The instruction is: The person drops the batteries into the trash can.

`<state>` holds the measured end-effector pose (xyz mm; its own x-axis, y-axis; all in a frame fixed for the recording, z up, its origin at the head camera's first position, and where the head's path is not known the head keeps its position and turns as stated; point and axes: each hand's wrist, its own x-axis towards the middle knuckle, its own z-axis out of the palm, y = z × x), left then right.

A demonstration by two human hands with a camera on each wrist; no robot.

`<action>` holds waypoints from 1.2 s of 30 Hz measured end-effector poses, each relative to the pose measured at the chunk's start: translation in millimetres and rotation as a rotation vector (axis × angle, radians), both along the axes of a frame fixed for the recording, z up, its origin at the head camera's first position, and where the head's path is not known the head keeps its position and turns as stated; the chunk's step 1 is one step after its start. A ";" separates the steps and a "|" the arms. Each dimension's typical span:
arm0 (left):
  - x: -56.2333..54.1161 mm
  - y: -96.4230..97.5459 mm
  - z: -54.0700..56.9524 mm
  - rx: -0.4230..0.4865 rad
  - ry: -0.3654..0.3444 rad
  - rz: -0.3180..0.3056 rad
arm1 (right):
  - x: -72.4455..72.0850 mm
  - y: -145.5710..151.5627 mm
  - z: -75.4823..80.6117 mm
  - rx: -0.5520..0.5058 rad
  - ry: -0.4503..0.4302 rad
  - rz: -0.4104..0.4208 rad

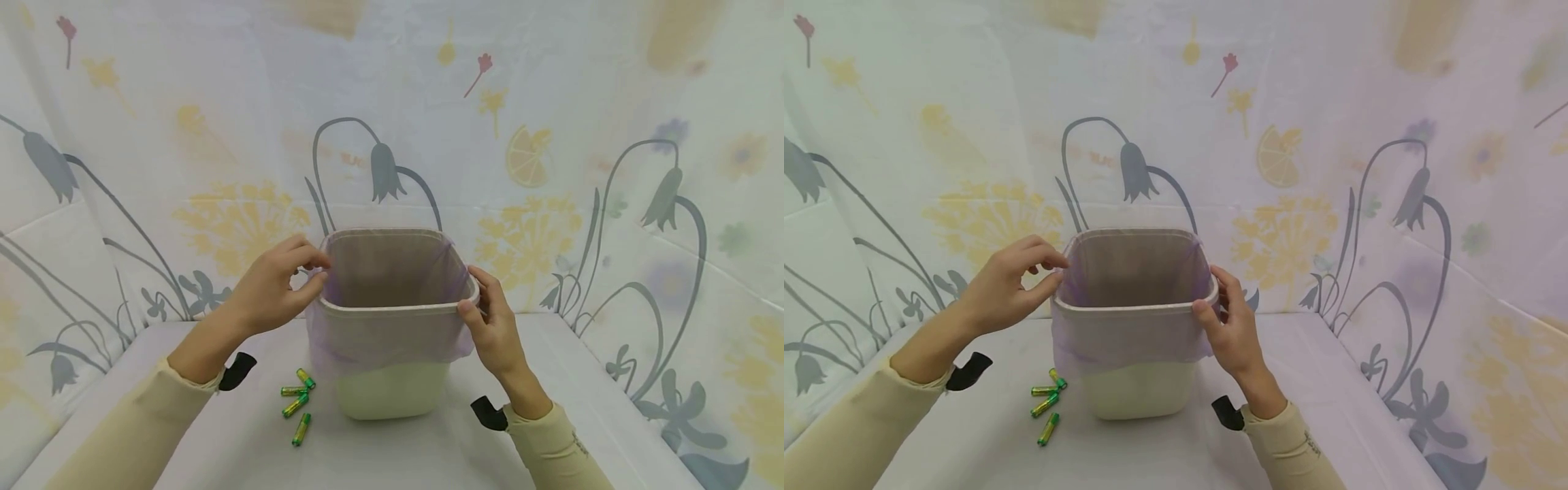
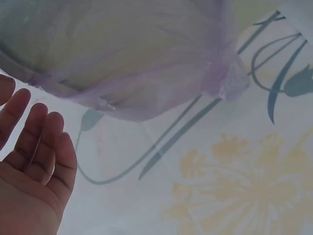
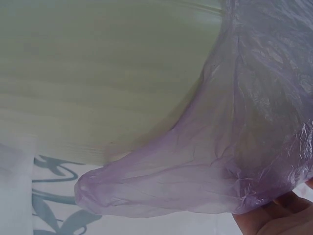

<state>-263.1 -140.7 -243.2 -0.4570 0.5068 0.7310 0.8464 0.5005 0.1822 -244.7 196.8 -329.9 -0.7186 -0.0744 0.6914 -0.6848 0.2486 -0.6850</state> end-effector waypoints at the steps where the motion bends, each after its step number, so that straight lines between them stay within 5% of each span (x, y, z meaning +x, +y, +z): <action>1: 0.5 -2.5 -1.4 0.005 0.004 0.007 | 0.1 0.1 0.2 -0.001 0.000 0.002; 9: 5.4 -24.0 -18.8 -0.029 -0.012 0.056 | -0.8 0.4 0.3 0.003 0.001 0.001; 16: 10.0 -38.2 -46.1 -0.066 -0.045 0.116 | -0.6 0.5 0.5 -0.001 -0.003 0.001; 27: 11.7 -41.2 -92.4 -0.118 -0.155 0.098 | 1.1 1.7 1.0 0.009 -0.003 -0.012; 36: 16.9 -40.5 -124.2 -0.229 -0.309 0.164 | -0.3 1.5 0.1 0.014 -0.011 -0.012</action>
<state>-246.3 -181.2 -367.5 -0.7254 0.5426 0.4236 0.6750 0.6813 0.2831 -245.0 198.2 -329.8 -0.7272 -0.0752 0.6823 -0.6740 0.2664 -0.6890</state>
